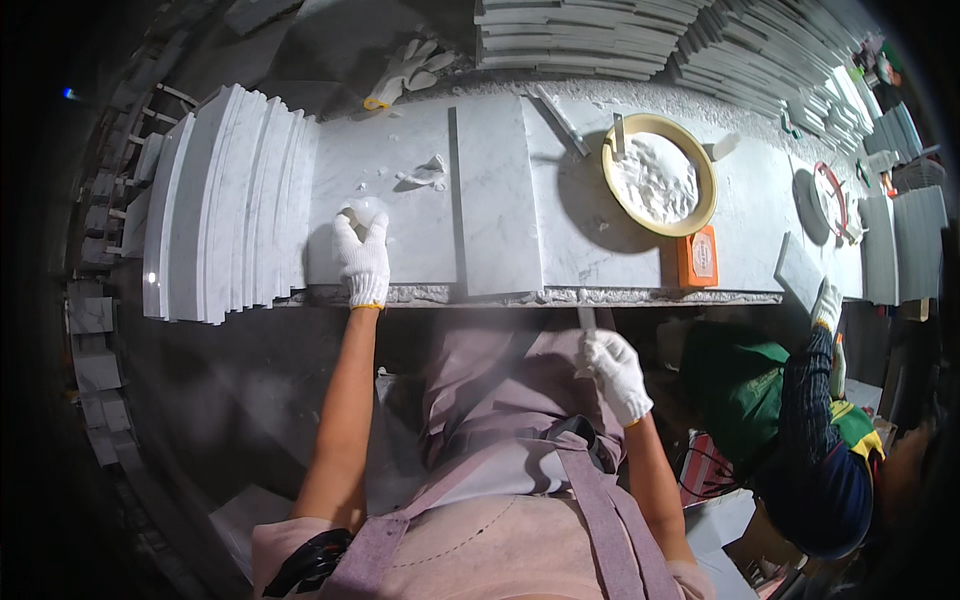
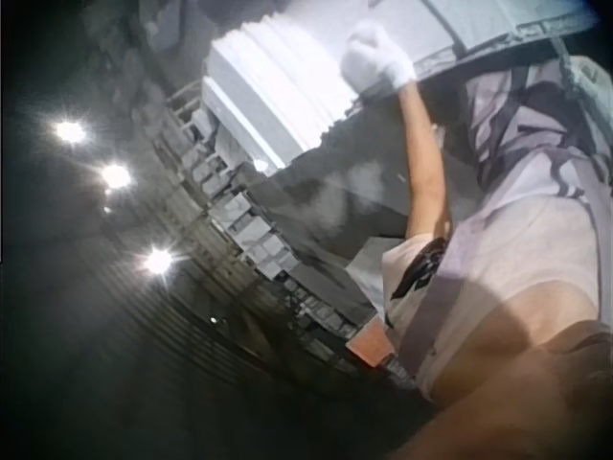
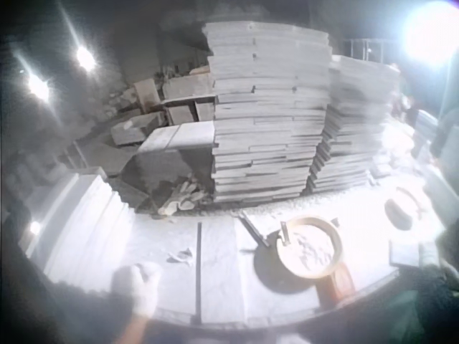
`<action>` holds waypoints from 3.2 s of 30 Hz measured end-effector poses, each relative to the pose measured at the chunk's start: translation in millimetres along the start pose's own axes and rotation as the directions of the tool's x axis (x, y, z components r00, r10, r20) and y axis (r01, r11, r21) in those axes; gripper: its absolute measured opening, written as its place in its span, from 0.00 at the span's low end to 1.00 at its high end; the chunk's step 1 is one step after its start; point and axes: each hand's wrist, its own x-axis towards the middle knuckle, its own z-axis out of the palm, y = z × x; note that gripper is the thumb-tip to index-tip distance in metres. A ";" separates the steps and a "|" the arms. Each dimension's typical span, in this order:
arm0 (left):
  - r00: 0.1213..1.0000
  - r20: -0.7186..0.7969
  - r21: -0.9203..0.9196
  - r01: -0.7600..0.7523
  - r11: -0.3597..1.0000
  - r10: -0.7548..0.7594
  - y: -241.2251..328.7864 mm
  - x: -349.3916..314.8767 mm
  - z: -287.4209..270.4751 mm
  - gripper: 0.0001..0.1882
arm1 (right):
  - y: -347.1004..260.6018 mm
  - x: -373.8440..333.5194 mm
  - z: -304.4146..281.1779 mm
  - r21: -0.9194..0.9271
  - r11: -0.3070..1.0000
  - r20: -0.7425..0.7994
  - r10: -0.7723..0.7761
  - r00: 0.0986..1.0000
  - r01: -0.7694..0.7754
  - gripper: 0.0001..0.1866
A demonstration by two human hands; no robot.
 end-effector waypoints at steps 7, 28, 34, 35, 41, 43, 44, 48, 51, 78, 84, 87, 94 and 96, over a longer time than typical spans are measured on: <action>0.883 -0.135 0.085 -0.442 0.893 0.450 23.6 -52.7 -23.7 0.34 | -101.2 2.4 -12.7 -0.308 0.909 -0.229 -0.357 0.906 0.280 0.17; 0.626 0.159 0.113 -0.779 0.616 0.763 34.3 -103.0 19.6 0.26 | -180.9 93.5 -7.9 -0.726 0.675 -0.244 -0.435 0.867 0.135 0.14; 0.623 0.141 0.120 -0.782 0.611 0.769 35.3 -103.7 19.2 0.26 | -175.3 94.1 -16.7 -0.569 0.791 -0.219 -0.411 0.885 0.226 0.15; 0.623 0.139 0.129 -0.782 0.610 0.770 35.6 -103.8 19.0 0.25 | -173.4 89.4 -14.9 -0.551 0.800 -0.214 -0.411 0.886 0.238 0.16; 0.606 0.119 0.125 -0.795 0.593 0.787 37.2 -104.1 18.2 0.23 | -141.7 54.8 22.8 -0.398 0.890 -0.131 -0.295 0.946 0.222 0.20; 0.593 0.109 0.132 -0.804 0.579 0.798 38.0 -103.7 18.2 0.23 | -127.1 54.8 37.2 -0.393 0.904 -0.112 -0.232 0.966 0.171 0.20; 0.590 0.110 0.132 -0.806 0.576 0.800 38.3 -103.6 18.2 0.22 | -120.8 56.0 42.6 -0.408 0.898 -0.098 -0.221 0.970 0.163 0.21; 0.580 0.091 0.101 -0.814 0.572 0.809 39.0 -103.5 17.7 0.23 | -103.7 68.9 58.2 -0.410 0.899 -0.096 -0.211 0.973 0.155 0.19; 0.579 0.088 0.109 -0.815 0.570 0.811 38.8 -103.5 17.3 0.22 | -98.1 74.6 63.8 -0.414 0.886 -0.084 -0.267 0.960 0.210 0.17; 0.256 0.519 -0.126 -0.921 0.369 0.815 106.1 -55.3 89.6 0.37 | -69.4 1.0 14.6 -0.066 0.990 -0.232 -0.139 0.963 0.127 0.24; 0.091 0.515 -0.052 -0.989 0.137 0.852 105.0 -61.7 74.0 0.34 | -59.6 -16.4 -4.1 0.026 0.995 -0.329 -0.086 0.940 0.100 0.20; 0.012 0.587 -0.171 -0.976 0.139 0.809 98.8 -78.6 51.0 0.36 | -59.1 -17.2 -5.6 0.100 0.986 -0.283 -0.102 0.954 0.135 0.20; 0.240 0.695 0.008 -0.945 0.326 0.678 96.3 -57.5 58.5 0.39 | -61.8 -10.8 7.1 0.081 0.979 -0.201 -0.166 0.965 0.186 0.23; 0.031 0.799 -0.098 -0.979 0.181 0.601 93.6 -66.5 58.4 0.38 | -63.2 -9.5 10.5 0.149 0.968 -0.199 -0.169 0.965 0.200 0.26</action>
